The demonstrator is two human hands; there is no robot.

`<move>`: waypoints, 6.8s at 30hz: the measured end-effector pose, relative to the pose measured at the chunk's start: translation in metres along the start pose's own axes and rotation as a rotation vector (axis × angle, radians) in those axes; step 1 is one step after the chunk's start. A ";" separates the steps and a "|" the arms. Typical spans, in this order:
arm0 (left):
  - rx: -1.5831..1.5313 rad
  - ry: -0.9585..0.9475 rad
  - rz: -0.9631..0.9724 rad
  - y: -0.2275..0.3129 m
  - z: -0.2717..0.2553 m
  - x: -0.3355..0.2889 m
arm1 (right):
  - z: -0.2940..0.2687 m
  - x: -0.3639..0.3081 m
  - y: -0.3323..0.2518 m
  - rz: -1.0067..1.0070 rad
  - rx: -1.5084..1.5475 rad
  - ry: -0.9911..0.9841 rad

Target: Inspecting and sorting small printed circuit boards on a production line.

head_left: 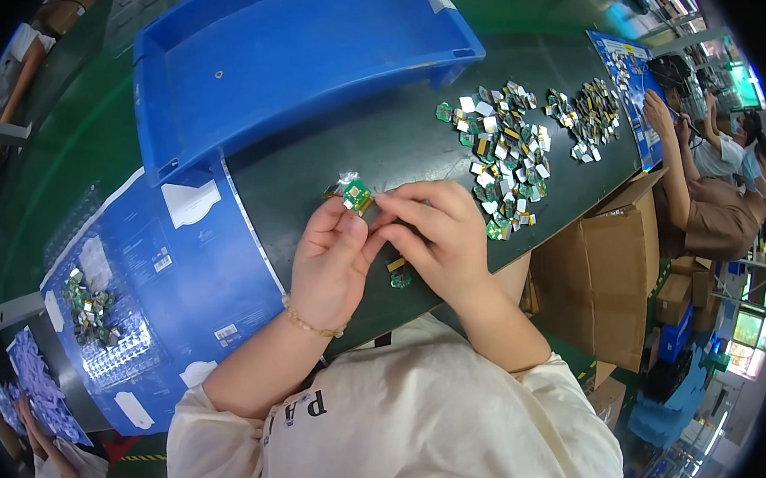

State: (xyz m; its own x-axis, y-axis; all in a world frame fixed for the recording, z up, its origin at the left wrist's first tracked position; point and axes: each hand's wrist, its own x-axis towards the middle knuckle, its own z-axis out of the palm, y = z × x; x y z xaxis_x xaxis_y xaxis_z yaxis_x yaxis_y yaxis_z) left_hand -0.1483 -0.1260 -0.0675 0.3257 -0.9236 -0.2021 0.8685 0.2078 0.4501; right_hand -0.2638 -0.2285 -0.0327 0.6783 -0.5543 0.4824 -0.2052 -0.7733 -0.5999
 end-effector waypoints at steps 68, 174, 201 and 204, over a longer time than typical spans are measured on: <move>1.147 -0.159 0.200 -0.002 0.013 -0.008 | -0.097 -0.045 0.061 0.398 -0.544 0.027; 0.460 0.065 -0.049 0.001 0.010 -0.008 | -0.044 0.037 -0.001 -0.156 0.192 0.325; 0.583 -0.291 -0.472 0.010 0.017 -0.008 | -0.044 -0.040 0.043 0.134 0.657 -0.280; 0.569 -0.299 -0.491 0.009 0.017 -0.008 | -0.044 -0.043 0.042 0.125 0.539 -0.251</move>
State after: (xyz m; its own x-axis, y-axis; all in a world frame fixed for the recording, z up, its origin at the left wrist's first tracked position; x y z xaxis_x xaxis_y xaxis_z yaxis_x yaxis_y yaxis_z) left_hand -0.1498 -0.1228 -0.0473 -0.2267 -0.9308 -0.2867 0.5373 -0.3651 0.7603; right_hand -0.3325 -0.2504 -0.0502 0.8311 -0.4909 0.2613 0.0476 -0.4054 -0.9129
